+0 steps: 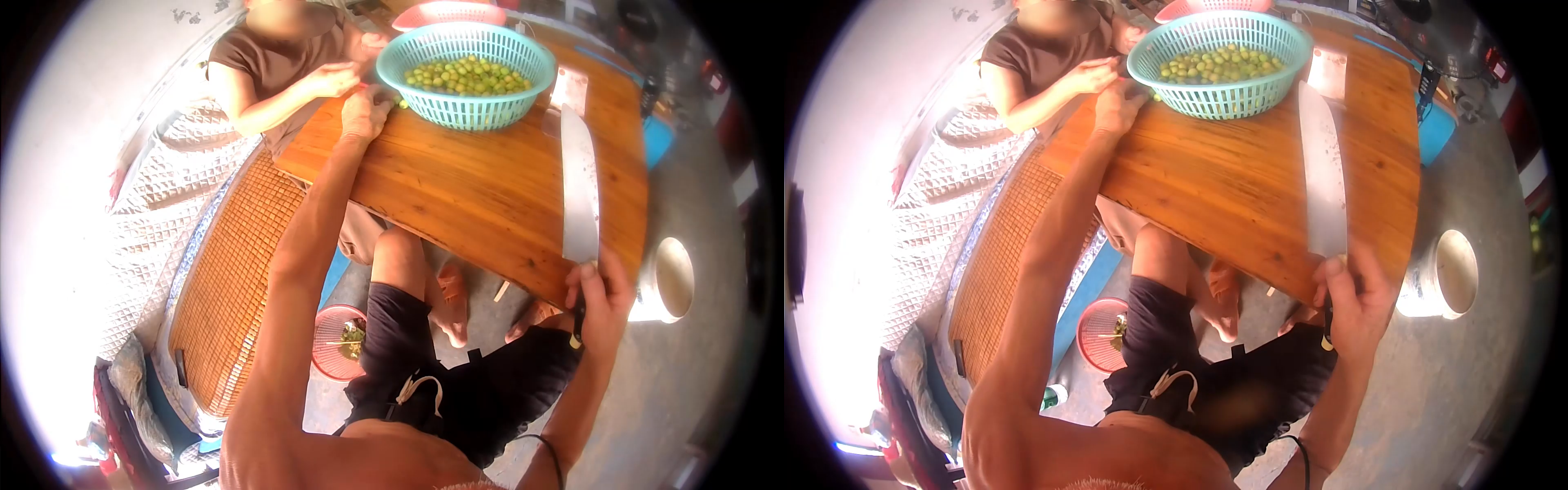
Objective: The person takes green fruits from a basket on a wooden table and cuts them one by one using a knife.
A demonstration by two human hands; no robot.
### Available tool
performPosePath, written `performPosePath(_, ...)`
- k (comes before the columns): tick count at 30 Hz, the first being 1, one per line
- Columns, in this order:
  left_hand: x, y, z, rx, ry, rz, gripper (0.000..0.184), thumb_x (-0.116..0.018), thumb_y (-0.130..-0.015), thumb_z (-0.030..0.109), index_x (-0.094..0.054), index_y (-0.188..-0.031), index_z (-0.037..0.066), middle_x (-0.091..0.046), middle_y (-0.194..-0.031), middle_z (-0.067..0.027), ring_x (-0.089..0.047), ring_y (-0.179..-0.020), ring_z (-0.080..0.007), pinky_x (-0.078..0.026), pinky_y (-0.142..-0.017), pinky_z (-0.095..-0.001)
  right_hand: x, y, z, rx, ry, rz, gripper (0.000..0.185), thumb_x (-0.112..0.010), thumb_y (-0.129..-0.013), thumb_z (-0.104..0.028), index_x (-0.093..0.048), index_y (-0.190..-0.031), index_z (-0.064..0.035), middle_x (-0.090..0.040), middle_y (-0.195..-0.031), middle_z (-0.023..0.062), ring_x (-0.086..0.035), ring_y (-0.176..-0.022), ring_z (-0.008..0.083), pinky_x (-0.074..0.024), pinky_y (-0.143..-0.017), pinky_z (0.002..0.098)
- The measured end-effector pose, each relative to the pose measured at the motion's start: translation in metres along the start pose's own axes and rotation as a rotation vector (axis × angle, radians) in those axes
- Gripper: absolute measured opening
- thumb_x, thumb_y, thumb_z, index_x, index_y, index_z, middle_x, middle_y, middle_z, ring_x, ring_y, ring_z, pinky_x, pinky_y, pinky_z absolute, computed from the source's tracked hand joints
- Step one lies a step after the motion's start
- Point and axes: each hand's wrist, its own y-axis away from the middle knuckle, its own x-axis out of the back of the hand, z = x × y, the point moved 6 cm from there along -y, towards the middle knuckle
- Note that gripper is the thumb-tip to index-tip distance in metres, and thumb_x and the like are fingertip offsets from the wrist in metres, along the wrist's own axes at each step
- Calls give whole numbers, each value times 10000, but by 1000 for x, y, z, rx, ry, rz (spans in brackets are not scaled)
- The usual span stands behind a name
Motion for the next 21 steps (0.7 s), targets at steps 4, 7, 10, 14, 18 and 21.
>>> performPosePath(4,13,13,-4,-99,176,60,207,-700,-908,156,-745,-1079,46,-760,-1012,-85,-712,-929,-207,-541,-868,-344,-1,2,-3,-2,18,4,341,-606,-996,-86,-627,-1308,51,-647,-744,69,-556,-566,92,-453,-534,245)
performPosePath(7,21,36,-4,-78,246,76,207,-737,-883,171,-736,-1068,77,-753,-942,-99,-704,-889,-247,-549,-826,-374,-1,3,-6,0,43,-11,333,-607,-991,-82,-634,-1294,53,-646,-731,67,-560,-564,92,-453,-532,245)
performPosePath(10,51,48,57,-396,468,235,130,-685,-929,130,-710,-1030,52,-721,-869,-73,-641,-724,-219,-532,-696,-316,-2,4,-8,3,56,15,307,-613,-986,-85,-652,-1258,52,-645,-720,60,-564,-568,91,-454,-534,243)
performPosePath(14,59,17,162,-267,94,-214,228,-693,-946,163,-711,-1145,53,-734,-1131,-98,-687,-957,-172,-547,-859,-324,-3,3,-7,-16,91,46,272,-616,-982,-73,-669,-1220,46,-650,-733,51,-565,-575,84,-457,-538,239)
performPosePath(18,-26,-43,173,-351,-312,-499,514,-687,-920,468,-698,-1250,74,-714,-1206,-139,-681,-1075,-273,-523,-936,-410,-2,5,-2,-32,-11,61,264,-624,-976,-34,-669,-1227,31,-658,-756,44,-562,-583,73,-457,-543,229)
performPosePath(21,-52,-47,181,-332,-380,-590,633,-628,-937,557,-665,-1315,50,-687,-1271,-169,-639,-1195,-274,-494,-1007,-398,2,7,4,-31,-71,77,311,-639,-974,-20,-646,-1283,17,-657,-778,39,-555,-587,70,-459,-542,221)
